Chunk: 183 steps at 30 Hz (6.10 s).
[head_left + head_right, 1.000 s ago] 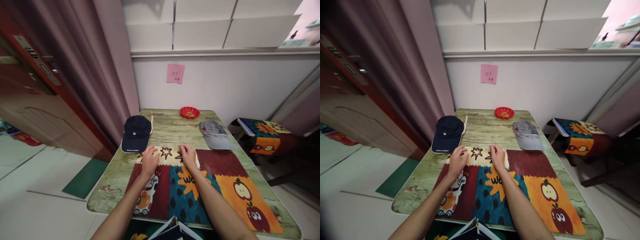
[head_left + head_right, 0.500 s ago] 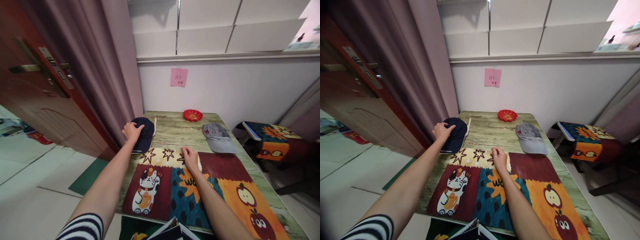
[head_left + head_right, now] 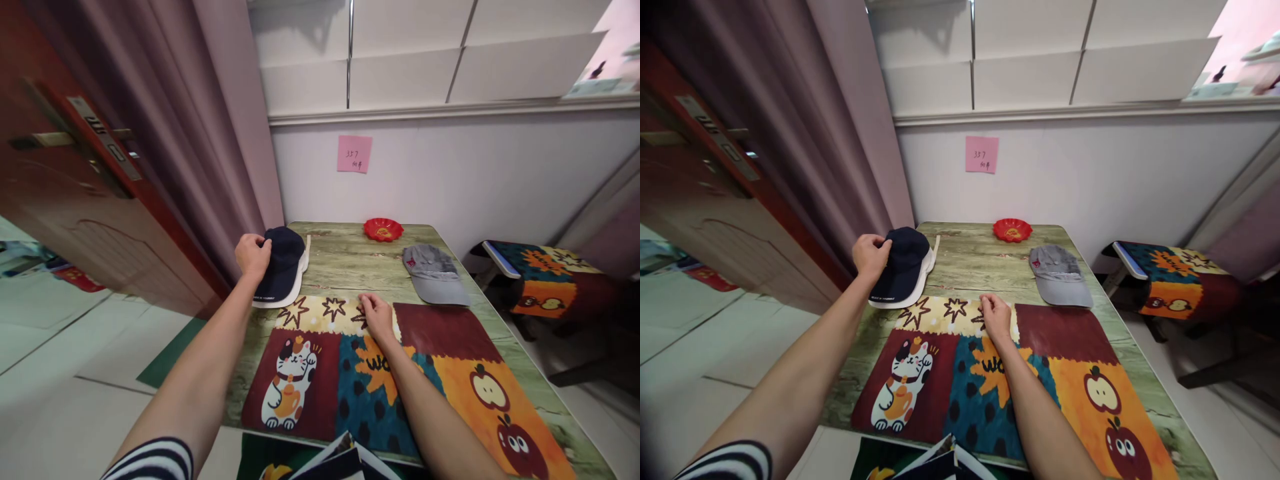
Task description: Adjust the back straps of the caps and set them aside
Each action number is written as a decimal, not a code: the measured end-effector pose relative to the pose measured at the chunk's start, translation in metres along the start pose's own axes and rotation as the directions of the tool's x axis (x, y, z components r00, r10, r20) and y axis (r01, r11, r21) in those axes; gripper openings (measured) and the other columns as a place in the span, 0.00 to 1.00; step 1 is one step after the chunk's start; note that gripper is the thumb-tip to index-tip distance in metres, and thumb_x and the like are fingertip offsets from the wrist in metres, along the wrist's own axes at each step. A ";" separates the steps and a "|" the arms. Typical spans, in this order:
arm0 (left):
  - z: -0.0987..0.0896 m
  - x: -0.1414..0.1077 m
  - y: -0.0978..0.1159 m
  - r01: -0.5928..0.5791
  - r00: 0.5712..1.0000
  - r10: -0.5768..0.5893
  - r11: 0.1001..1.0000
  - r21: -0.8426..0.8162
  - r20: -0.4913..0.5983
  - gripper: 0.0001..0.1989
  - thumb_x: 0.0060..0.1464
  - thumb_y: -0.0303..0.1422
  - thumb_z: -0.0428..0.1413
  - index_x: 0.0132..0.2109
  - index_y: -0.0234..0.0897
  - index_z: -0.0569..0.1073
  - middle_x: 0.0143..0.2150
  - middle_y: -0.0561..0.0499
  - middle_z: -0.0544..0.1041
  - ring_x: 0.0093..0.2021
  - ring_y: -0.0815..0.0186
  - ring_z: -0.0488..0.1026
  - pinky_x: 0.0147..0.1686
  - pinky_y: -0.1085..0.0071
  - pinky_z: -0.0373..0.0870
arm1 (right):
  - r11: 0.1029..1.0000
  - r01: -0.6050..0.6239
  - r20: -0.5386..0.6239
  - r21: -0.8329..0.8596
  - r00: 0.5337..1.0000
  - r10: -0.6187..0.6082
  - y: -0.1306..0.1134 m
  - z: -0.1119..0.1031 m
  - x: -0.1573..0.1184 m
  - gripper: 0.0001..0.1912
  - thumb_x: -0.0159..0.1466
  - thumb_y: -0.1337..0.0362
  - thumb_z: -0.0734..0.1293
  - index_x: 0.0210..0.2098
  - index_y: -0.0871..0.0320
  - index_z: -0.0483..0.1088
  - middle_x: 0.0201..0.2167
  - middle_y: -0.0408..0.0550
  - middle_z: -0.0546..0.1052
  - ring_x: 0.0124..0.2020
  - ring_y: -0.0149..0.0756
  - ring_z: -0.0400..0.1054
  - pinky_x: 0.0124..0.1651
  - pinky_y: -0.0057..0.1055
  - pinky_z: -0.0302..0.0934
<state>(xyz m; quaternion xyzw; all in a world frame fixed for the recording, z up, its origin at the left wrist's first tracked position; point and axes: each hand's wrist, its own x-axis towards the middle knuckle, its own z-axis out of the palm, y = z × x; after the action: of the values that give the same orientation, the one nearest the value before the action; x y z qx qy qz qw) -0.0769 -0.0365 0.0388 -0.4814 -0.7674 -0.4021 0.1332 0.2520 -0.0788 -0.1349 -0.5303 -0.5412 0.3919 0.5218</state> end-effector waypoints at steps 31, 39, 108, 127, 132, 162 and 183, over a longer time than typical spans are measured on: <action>0.043 -0.180 0.080 0.685 0.714 -0.212 0.409 -0.603 0.668 0.18 0.49 0.47 0.63 0.34 0.33 0.75 0.30 0.46 0.79 0.33 0.60 0.77 0.35 0.68 0.72 | 0.236 -0.590 0.597 0.772 0.801 0.048 -0.035 -0.040 0.000 0.33 0.68 0.42 0.51 0.59 0.56 0.69 0.60 0.51 0.72 0.64 0.46 0.62 0.69 0.53 0.46; 0.047 -0.211 0.072 0.972 0.170 0.484 -0.228 -0.064 0.858 0.33 0.62 0.54 0.43 0.61 0.34 0.71 0.51 0.39 0.80 0.55 0.48 0.74 0.60 0.49 0.63 | 0.261 -0.632 0.630 0.730 0.770 0.104 -0.029 -0.041 -0.005 0.34 0.68 0.41 0.50 0.56 0.57 0.72 0.54 0.52 0.77 0.61 0.47 0.65 0.68 0.55 0.45; 0.017 -0.086 0.110 0.744 0.594 0.367 0.085 -0.662 0.716 0.15 0.49 0.30 0.62 0.46 0.35 0.80 0.46 0.45 0.82 0.48 0.56 0.78 0.51 0.61 0.72 | 0.795 0.015 0.085 0.606 0.993 -0.084 -0.117 -0.087 0.071 0.16 0.51 0.72 0.67 0.38 0.55 0.76 0.34 0.38 0.81 0.40 0.34 0.74 0.54 0.35 0.64; 0.000 -0.140 0.066 0.149 0.597 0.478 0.723 -0.675 0.644 0.11 0.46 0.29 0.57 0.37 0.40 0.81 0.32 0.52 0.80 0.31 0.60 0.73 0.38 0.67 0.70 | 0.960 0.224 0.152 -0.170 0.968 -0.199 -0.084 -0.120 0.001 0.19 0.54 0.71 0.61 0.37 0.51 0.80 0.41 0.44 0.81 0.47 0.47 0.71 0.58 0.44 0.58; -0.001 -0.148 0.076 0.154 0.761 0.354 0.715 -0.682 0.544 0.08 0.48 0.33 0.60 0.38 0.40 0.80 0.36 0.49 0.80 0.34 0.59 0.73 0.40 0.67 0.68 | 0.967 0.242 0.089 -0.076 0.968 -0.235 -0.125 -0.104 -0.009 0.10 0.61 0.59 0.66 0.38 0.52 0.79 0.40 0.48 0.80 0.45 0.47 0.70 0.56 0.42 0.57; -0.018 -0.165 0.102 0.505 0.664 0.194 0.595 -0.625 0.722 0.13 0.49 0.35 0.56 0.42 0.35 0.72 0.17 0.58 0.69 0.14 0.73 0.61 0.16 0.78 0.57 | 0.989 0.132 0.012 0.059 0.991 -0.133 -0.145 -0.087 -0.025 0.10 0.61 0.57 0.66 0.36 0.57 0.70 0.30 0.48 0.80 0.32 0.36 0.73 0.39 0.31 0.64; -0.011 -0.179 0.099 0.235 0.784 0.307 0.658 -0.715 0.540 0.13 0.51 0.35 0.59 0.45 0.38 0.73 0.37 0.52 0.75 0.21 0.74 0.64 0.24 0.74 0.64 | 0.952 0.211 -0.010 -0.221 0.976 -0.218 -0.129 -0.059 -0.035 0.19 0.66 0.51 0.60 0.39 0.55 0.77 0.33 0.47 0.80 0.35 0.39 0.72 0.35 0.28 0.60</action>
<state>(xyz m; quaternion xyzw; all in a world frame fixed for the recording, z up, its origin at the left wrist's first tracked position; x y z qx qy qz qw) 0.0943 -0.1366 -0.0117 -0.6119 -0.5194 -0.4975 -0.3291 0.2846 -0.1380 -0.0054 -0.5293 -0.6263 0.2618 0.5090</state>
